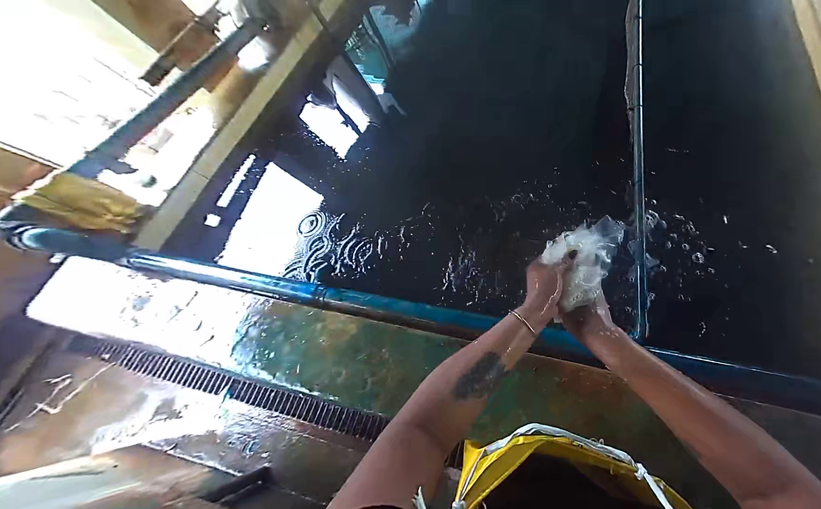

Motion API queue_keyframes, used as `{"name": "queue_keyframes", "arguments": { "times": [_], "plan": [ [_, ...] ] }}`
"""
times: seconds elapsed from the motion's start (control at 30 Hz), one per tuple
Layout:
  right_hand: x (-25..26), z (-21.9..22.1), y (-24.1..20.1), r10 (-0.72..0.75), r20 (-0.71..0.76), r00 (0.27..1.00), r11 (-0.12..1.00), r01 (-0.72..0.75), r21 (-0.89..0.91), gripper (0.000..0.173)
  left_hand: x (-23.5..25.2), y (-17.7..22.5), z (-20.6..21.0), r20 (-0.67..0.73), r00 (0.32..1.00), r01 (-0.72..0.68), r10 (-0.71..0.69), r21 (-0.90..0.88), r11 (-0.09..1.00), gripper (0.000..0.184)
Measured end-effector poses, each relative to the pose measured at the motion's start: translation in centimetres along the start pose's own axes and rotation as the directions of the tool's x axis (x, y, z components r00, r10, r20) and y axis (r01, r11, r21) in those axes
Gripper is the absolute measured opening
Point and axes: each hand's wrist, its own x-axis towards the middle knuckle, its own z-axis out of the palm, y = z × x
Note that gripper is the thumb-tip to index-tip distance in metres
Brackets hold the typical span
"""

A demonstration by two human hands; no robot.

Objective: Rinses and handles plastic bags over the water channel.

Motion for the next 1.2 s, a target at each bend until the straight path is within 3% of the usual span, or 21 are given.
{"name": "queue_keyframes", "arguments": {
  "times": [0.07, 0.13, 0.2, 0.27, 0.37, 0.47, 0.57, 0.67, 0.73, 0.83, 0.97, 1.0, 1.03, 1.1, 1.13, 1.2],
  "plan": [
    [-0.5, -1.1, 1.1, -0.214, 0.133, 0.968, 0.942, 0.240, -0.234, 0.038, 0.4, -1.0, -0.8, -0.015, 0.997, -0.069, 0.073, 0.173, 0.983, 0.035],
    [-0.1, -3.0, 1.7, -0.258, 0.257, 0.931, 0.900, 0.329, -0.285, 0.039, 0.8, -1.4, -1.3, 0.008, 0.998, -0.062, 0.062, 0.191, 0.980, 0.041],
    [0.3, -4.8, 2.3, -0.288, 0.280, 0.916, 0.874, 0.371, -0.315, 0.042, 0.8, -0.3, -1.9, 0.059, 0.998, 0.018, -0.025, 0.114, 0.993, 0.047],
    [0.5, -5.6, 3.1, -0.333, 0.197, 0.922, 0.806, 0.387, -0.448, 0.056, 1.2, 1.1, -2.9, 0.158, 0.983, 0.106, -0.098, -0.043, 0.993, 0.046],
    [0.8, -5.9, 3.2, -0.228, 0.132, 0.965, 0.808, 0.263, -0.527, 0.052, 0.6, 3.1, -1.5, 0.260, 0.952, 0.201, -0.163, -0.126, 0.971, 0.045],
    [0.6, -5.0, 1.2, -0.107, 0.137, 0.985, 0.865, 0.160, -0.475, 0.049, -0.7, 2.1, 1.2, 0.079, 0.994, 0.078, -0.077, -0.020, 0.997, 0.042],
    [0.0, -3.7, -0.2, -0.153, 0.119, 0.981, 0.873, 0.190, -0.449, 0.049, 0.7, 0.0, 0.9, -0.085, 0.994, -0.054, 0.068, 0.164, 0.985, 0.043],
    [-1.7, -4.1, 0.6, -0.314, 0.166, 0.935, 0.778, 0.354, -0.519, 0.057, 3.3, 1.3, -2.0, -0.156, 0.986, -0.060, 0.050, -0.060, 0.996, 0.040],
    [-2.4, -5.4, 2.1, -0.347, 0.149, 0.926, 0.748, 0.369, -0.551, 0.064, 4.2, 3.1, -4.4, -0.078, 0.997, -0.035, 0.015, -0.265, 0.964, 0.030],
    [-2.2, -6.8, 3.4, -0.278, 0.120, 0.953, 0.739, 0.292, -0.607, 0.063, 4.5, 4.5, -6.9, 0.106, 0.994, 0.049, -0.017, -0.304, 0.951, 0.035],
    [-1.2, -6.0, 3.4, -0.303, 0.074, 0.950, 0.732, 0.282, -0.620, 0.062, 1.6, 4.1, -6.1, 0.392, 0.920, 0.115, 0.027, -0.333, 0.936, 0.065],
    [-1.0, -5.5, 2.8, -0.306, 0.074, 0.949, 0.753, 0.289, -0.591, 0.060, 0.4, 3.5, -4.9, 0.458, 0.888, 0.119, 0.049, -0.331, 0.936, 0.068],
    [-0.9, -5.0, 2.1, -0.298, 0.079, 0.951, 0.792, 0.292, -0.536, 0.055, -0.7, 2.8, -3.4, 0.466, 0.884, 0.127, 0.030, -0.302, 0.945, 0.059],
    [-0.6, -3.6, 0.9, -0.267, 0.080, 0.960, 0.866, 0.275, -0.418, 0.043, -1.8, 1.6, -0.2, 0.284, 0.956, 0.137, -0.069, -0.228, 0.964, 0.027],
    [-0.5, -3.1, 0.6, -0.257, 0.071, 0.964, 0.876, 0.263, -0.403, 0.041, -2.0, 1.2, 0.9, 0.164, 0.983, 0.109, -0.078, -0.194, 0.975, 0.022],
    [-0.6, -2.5, 0.6, -0.256, 0.069, 0.964, 0.870, 0.261, -0.418, 0.041, -1.7, 0.0, 1.6, 0.038, 0.997, -0.064, 0.064, 0.002, 0.998, 0.022]
  ]
}}
